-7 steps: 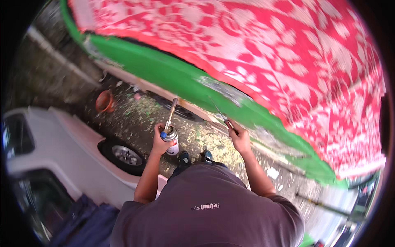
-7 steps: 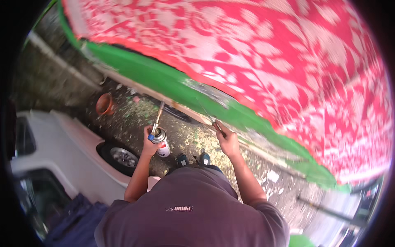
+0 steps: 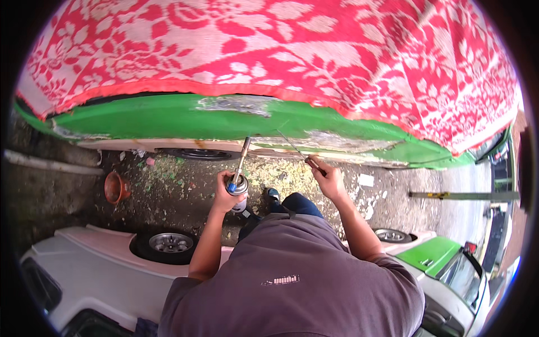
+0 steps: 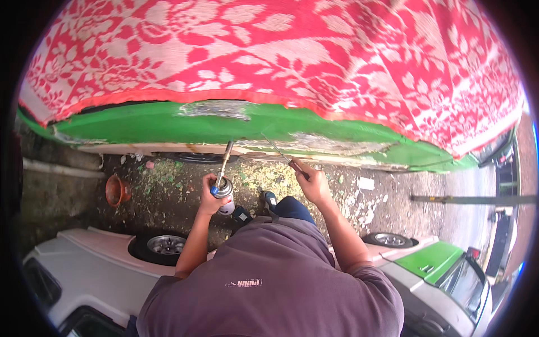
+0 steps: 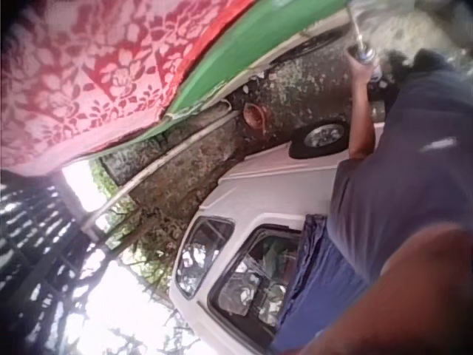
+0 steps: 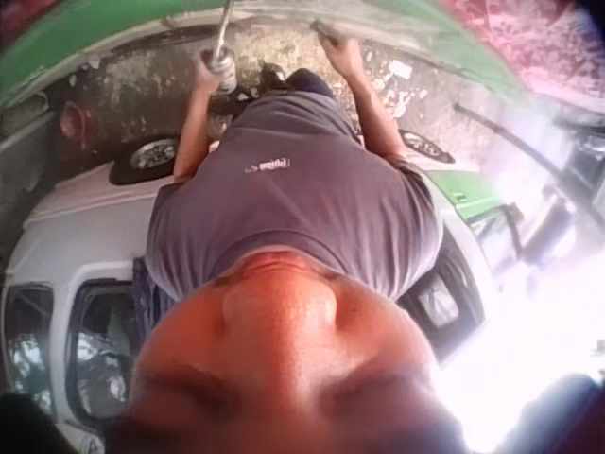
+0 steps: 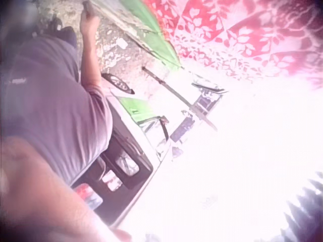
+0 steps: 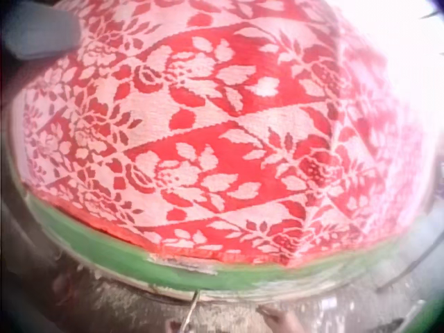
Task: The person applies a substance from a spray can to a damaged area on a green vehicle panel, then uses a hammer and a metal tool to tap and shape the panel. The person works on a localized section of the panel throughout the clip.
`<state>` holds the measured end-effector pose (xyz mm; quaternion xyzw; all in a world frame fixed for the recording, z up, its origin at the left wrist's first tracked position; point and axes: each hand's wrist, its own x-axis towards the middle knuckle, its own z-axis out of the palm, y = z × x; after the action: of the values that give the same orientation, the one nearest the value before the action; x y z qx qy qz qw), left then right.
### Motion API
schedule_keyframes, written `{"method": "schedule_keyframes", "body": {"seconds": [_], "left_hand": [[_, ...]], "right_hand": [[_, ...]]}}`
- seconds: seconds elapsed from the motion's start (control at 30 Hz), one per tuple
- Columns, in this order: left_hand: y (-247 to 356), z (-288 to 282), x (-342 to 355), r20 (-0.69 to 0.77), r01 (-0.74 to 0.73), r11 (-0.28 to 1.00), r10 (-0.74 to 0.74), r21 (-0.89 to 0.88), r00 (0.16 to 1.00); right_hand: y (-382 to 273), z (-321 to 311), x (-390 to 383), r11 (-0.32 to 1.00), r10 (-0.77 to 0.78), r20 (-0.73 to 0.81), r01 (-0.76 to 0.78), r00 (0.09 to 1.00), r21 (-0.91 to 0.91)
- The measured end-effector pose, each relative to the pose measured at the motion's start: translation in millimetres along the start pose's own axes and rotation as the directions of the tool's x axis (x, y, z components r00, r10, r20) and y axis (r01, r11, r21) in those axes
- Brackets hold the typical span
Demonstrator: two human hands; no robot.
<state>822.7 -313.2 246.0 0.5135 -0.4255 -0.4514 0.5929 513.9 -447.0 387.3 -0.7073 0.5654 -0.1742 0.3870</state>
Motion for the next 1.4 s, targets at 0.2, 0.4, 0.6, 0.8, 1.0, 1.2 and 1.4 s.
{"method": "schedule_keyframes", "body": {"seconds": [0.2, 0.4, 0.6, 0.8, 1.0, 1.2, 1.4], "left_hand": [[-2, 87, 27, 0.223, 0.04, 0.997, -0.054, 0.066, 0.973], [-36, 183, 42, 0.167, -0.04, 0.989, 0.015, 0.145, 0.986], [-78, 316, 36, 0.11, 0.018, 0.992, -0.031, 0.121, 0.993], [-116, 416, 38, 0.165, 0.09, 0.989, -0.108, 0.114, 0.98], [-179, 462, 37, 0.186, 0.125, 0.975, -0.159, 0.182, 0.97], [-229, 485, 27, 0.119, 0.155, 0.967, -0.181, 0.201, 0.976], [-240, 499, 19, 0.06, 0.188, 0.948, -0.21, 0.256, 0.976]], "right_hand": [[87, -59, -35, 0.993, 0.039, -0.189, -0.018, 0.981, 0.115], [175, -144, -25, 0.994, 0.076, -0.114, -0.066, 0.991, 0.086], [298, -240, -17, 0.999, 0.039, 0.039, -0.039, 0.998, 0.008], [326, -324, -36, 0.978, 0.188, 0.079, -0.179, 0.979, -0.107], [367, -336, -57, 0.984, 0.149, -0.038, -0.152, 0.988, -0.09], [379, -328, -92, 0.997, 0.054, -0.096, -0.059, 0.994, -0.053], [376, -342, -93, 0.987, 0.11, -0.049, -0.115, 0.993, -0.108]]}}
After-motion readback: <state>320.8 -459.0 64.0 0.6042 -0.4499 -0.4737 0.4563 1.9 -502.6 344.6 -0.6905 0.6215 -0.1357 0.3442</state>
